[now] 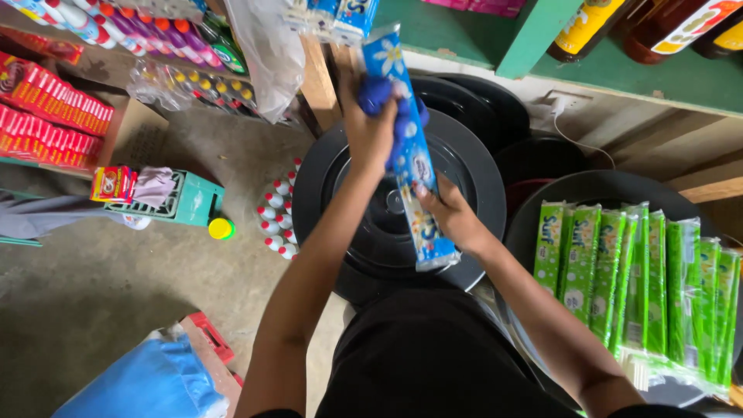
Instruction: The person wipes a long blue package with a cloth, picks up several white bars from a bin, and places them into a green plastic sleeve.
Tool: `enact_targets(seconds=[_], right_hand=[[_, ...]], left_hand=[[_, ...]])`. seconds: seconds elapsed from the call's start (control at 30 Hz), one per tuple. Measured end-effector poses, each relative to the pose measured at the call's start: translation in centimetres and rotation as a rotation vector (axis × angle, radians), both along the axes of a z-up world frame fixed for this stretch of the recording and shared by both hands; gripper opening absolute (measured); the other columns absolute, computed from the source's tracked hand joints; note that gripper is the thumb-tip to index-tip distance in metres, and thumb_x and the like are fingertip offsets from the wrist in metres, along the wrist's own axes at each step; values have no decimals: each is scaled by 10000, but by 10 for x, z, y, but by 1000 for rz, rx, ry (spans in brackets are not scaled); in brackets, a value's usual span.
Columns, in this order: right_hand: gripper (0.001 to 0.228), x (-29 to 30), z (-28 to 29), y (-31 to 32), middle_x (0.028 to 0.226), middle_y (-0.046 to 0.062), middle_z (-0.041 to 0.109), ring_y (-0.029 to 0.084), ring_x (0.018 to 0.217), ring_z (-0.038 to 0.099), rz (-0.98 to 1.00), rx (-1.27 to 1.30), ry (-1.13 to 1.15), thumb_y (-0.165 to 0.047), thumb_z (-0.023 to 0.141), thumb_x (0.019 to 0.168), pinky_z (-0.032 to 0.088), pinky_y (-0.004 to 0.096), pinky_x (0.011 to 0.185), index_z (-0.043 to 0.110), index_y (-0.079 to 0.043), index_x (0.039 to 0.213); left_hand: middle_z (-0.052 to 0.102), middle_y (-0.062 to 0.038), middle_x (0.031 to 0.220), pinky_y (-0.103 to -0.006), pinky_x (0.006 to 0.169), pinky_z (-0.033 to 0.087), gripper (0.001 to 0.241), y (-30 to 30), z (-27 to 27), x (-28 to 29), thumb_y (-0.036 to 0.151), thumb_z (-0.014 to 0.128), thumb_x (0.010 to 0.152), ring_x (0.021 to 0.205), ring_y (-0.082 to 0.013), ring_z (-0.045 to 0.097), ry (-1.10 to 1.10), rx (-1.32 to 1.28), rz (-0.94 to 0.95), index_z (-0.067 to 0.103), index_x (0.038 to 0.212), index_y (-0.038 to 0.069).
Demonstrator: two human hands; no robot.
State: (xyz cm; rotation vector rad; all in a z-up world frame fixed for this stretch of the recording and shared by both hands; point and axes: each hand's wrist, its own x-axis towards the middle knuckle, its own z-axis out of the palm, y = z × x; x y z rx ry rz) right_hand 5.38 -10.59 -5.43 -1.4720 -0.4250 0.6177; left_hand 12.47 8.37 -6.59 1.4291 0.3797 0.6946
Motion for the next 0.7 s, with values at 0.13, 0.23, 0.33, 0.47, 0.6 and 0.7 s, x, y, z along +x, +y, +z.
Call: enact_targets(seconds=[0.13, 0.23, 0.33, 0.47, 0.6, 0.7], right_hand=[[441, -10, 12, 3, 1039, 9, 653, 53, 903, 564, 48, -92, -68, -275, 536, 1067, 499, 240, 814, 507, -2, 1412], [477, -9, 1, 3, 1074, 19, 665, 58, 940, 579, 41, -76, -77, -285, 554, 1053, 503, 240, 850, 486, 4, 1425], [478, 2, -17, 2, 1136, 38, 656, 69, 1003, 574, 20, 7, -90, -282, 551, 1073, 492, 244, 902, 478, 19, 1437], [494, 15, -20, -7, 1180, 54, 651, 86, 1037, 583, 0, 59, -98, -308, 507, 1089, 490, 254, 940, 454, 14, 1459], [497, 9, -25, -16, 1170, 68, 670, 94, 1044, 603, 40, -58, -190, -352, 454, 1102, 501, 266, 949, 476, 24, 1427], [508, 1, -25, -8, 1120, 75, 685, 95, 995, 620, 36, -102, -178, -376, 439, 1096, 523, 273, 911, 487, 21, 1409]], left_hand=[[477, -259, 1562, -395, 1172, 438, 890, 55, 0, 37, 113, 784, 950, 1387, -327, 575, -113, 412, 224, 198, 1612, 15], [448, -242, 1612, -396, 1220, 418, 847, 39, 9, 18, 100, 749, 996, 1466, -356, 527, -95, 412, 211, 198, 1635, 21], [350, -273, 1662, -446, 1298, 276, 845, -12, 10, -31, -37, 666, 943, 1555, -396, 388, -153, 423, 111, 191, 1640, 18], [381, -273, 1550, -471, 1251, 309, 886, -46, 21, -67, -53, 655, 882, 1463, -448, 426, -44, 440, -27, 199, 1637, 35], [398, -249, 1522, -500, 1223, 385, 866, -2, 28, -12, 3, 742, 856, 1438, -466, 465, -67, 617, 170, 292, 1592, 84], [412, -238, 1495, -481, 1148, 458, 872, 27, 41, 20, 128, 816, 866, 1394, -447, 509, -39, 602, 248, 296, 1565, 80]])
